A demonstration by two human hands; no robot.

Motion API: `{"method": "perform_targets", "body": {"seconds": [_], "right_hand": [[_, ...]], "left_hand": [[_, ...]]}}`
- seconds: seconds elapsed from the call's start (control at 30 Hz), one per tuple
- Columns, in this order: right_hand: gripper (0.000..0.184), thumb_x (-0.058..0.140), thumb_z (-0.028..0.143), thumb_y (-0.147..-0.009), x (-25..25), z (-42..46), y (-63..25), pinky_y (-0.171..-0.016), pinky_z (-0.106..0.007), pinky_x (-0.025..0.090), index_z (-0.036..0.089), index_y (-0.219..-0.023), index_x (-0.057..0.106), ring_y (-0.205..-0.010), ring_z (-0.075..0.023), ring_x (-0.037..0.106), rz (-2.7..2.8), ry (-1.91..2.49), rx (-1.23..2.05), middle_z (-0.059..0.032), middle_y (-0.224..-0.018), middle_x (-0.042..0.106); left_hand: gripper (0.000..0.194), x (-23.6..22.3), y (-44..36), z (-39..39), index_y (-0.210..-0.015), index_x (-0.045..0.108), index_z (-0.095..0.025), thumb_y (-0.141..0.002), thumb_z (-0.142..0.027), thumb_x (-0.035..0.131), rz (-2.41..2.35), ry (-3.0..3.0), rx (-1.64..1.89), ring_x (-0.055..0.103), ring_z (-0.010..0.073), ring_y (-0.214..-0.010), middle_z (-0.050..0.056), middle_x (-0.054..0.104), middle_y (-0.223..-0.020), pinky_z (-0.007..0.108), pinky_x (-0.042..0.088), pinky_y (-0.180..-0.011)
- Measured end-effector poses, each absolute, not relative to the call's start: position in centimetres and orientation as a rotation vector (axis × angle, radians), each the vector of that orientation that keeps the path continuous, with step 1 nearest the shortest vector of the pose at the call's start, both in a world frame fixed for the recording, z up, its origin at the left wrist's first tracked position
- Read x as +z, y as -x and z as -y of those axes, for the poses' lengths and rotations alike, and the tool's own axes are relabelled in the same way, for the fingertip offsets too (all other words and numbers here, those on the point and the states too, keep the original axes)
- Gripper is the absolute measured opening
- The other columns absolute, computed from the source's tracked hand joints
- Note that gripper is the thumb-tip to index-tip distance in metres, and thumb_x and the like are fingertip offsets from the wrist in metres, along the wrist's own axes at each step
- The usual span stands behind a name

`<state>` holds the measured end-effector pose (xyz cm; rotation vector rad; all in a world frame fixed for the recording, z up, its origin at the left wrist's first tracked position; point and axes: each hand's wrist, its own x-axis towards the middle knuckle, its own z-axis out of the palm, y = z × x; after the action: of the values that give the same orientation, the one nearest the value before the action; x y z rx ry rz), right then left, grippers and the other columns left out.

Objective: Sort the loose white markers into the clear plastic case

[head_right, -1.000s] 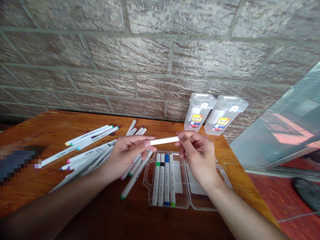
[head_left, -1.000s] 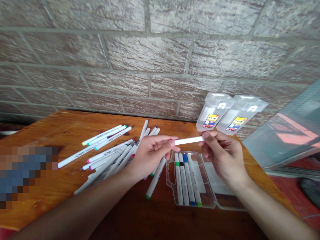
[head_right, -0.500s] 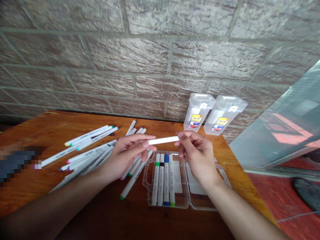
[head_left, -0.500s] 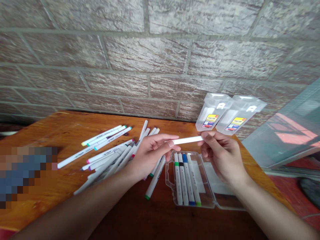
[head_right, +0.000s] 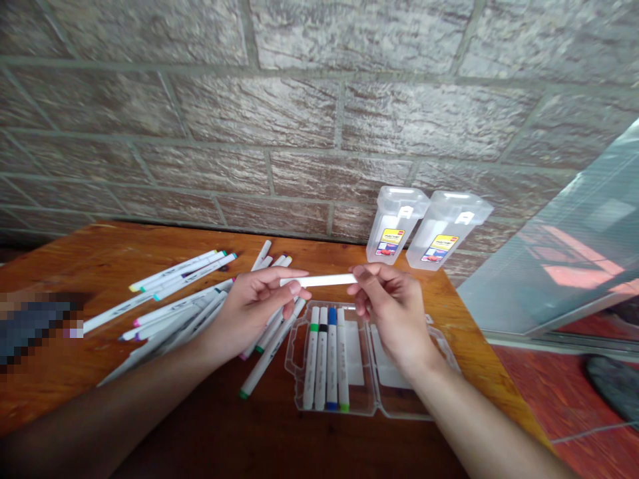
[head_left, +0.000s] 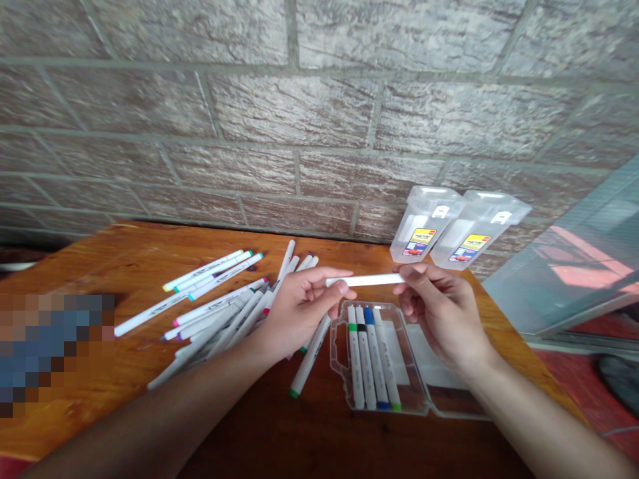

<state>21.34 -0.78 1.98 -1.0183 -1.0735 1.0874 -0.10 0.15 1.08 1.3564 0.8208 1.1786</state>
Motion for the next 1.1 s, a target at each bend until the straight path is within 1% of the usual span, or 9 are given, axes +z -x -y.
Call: {"method": "perform_targets", "body": {"seconds": [0.17, 0.27, 0.33, 0.4, 0.5, 0.57, 0.8, 0.9, 1.1], "right_hand": [[0.023, 0.08, 0.041, -0.085, 1.8, 0.8, -21.4, -0.039, -0.018, 0.041, 0.019, -0.081, 0.076, -0.044, -0.0073, 0.052, 1.206, 1.019, 1.016, -0.0017, -0.067, 0.07], [0.025, 0.085, 0.041, -0.08, 2.0, 0.9, -21.2, -0.04, -0.019, 0.043, 0.019, -0.085, 0.077, -0.045, -0.0081, 0.053, 1.279, 1.045, 0.987, -0.0006, -0.065, 0.069], [0.025, 0.089, 0.039, -0.075, 2.1, 1.1, -21.0, -0.04, -0.018, 0.043, 0.019, -0.086, 0.079, -0.045, -0.0084, 0.054, 1.338, 1.079, 0.944, 0.0007, -0.061, 0.067], [0.024, 0.09, 0.036, -0.073, 2.1, 1.2, -20.8, -0.041, -0.019, 0.044, 0.019, -0.086, 0.08, -0.045, -0.0089, 0.055, 1.401, 1.089, 0.895, 0.0007, -0.06, 0.068], [0.018, 0.088, 0.033, -0.076, 2.0, 1.4, -20.6, -0.048, -0.021, 0.051, 0.02, -0.087, 0.081, -0.051, -0.0114, 0.063, 1.48, 1.061, 0.816, -0.0018, -0.07, 0.075], [0.015, 0.086, 0.031, -0.078, 1.7, 1.5, -20.6, -0.052, -0.022, 0.054, 0.021, -0.087, 0.08, -0.056, -0.0132, 0.067, 1.539, 1.061, 0.753, -0.0025, -0.073, 0.077], [0.014, 0.084, 0.032, -0.082, 1.3, 1.7, -21.0, -0.056, -0.023, 0.053, 0.02, -0.086, 0.079, -0.062, -0.0147, 0.07, 1.755, 1.099, 0.557, -0.0021, -0.075, 0.078], [0.015, 0.084, 0.034, -0.082, 0.9, 1.7, -21.1, -0.058, -0.024, 0.054, 0.021, -0.085, 0.079, -0.063, -0.0156, 0.07, 1.773, 1.112, 0.558, -0.0023, -0.077, 0.078], [0.015, 0.086, 0.034, -0.08, 0.3, 1.8, -21.0, -0.065, -0.027, 0.058, 0.022, -0.087, 0.079, -0.07, -0.0187, 0.073, 1.757, 1.112, 0.656, -0.0029, -0.082, 0.079]], "left_hand": [[0.029, 1.3, 0.0, -0.3, -0.104, 0.074, -0.011, -0.087, -0.035, 0.077, -0.846, -1.333, 1.201, 0.057, 0.0079, -0.053, 0.005, 0.076, -0.08, 0.02, 0.04, -0.049], [0.027, 1.2, 0.0, -0.3, -0.102, 0.073, -0.012, -0.087, -0.034, 0.077, -0.851, -1.332, 1.199, 0.056, 0.0072, -0.052, 0.004, 0.075, -0.079, 0.019, 0.04, -0.049], [0.027, 1.1, 0.0, -0.3, -0.103, 0.073, -0.012, -0.088, -0.034, 0.076, -0.842, -1.343, 1.185, 0.057, 0.0072, -0.053, 0.004, 0.075, -0.08, 0.019, 0.04, -0.049], [0.026, 0.9, 0.0, -0.3, -0.104, 0.073, -0.013, -0.088, -0.033, 0.075, -0.835, -1.351, 1.17, 0.058, 0.0076, -0.054, 0.004, 0.076, -0.08, 0.018, 0.04, -0.048], [0.024, 0.8, 0.0, -0.2, -0.102, 0.072, -0.013, -0.088, -0.032, 0.075, -0.839, -1.364, 1.156, 0.058, 0.0077, -0.055, 0.004, 0.075, -0.078, 0.018, 0.041, -0.049], [0.022, 0.7, 0.0, -0.1, -0.101, 0.072, -0.012, -0.088, -0.031, 0.075, -0.836, -1.383, 1.141, 0.059, 0.0077, -0.056, 0.003, 0.075, -0.077, 0.017, 0.043, -0.05], [0.02, 0.1, -0.1, 0.1, -0.103, 0.073, -0.014, -0.092, -0.032, 0.071, -0.765, -1.474, 1.092, 0.063, 0.0096, -0.062, 0.004, 0.075, -0.083, 0.02, 0.049, -0.057], [0.023, -0.1, -0.2, 0.3, -0.106, 0.073, -0.015, -0.095, -0.033, 0.068, -0.764, -1.519, 1.067, 0.064, 0.0104, -0.064, 0.004, 0.074, -0.086, 0.021, 0.049, -0.06], [0.027, -0.3, -0.2, 0.7, -0.112, 0.074, -0.015, -0.099, -0.035, 0.061, -0.755, -1.591, 1.006, 0.063, 0.0106, -0.064, 0.002, 0.068, -0.076, 0.021, 0.045, -0.057]]}}
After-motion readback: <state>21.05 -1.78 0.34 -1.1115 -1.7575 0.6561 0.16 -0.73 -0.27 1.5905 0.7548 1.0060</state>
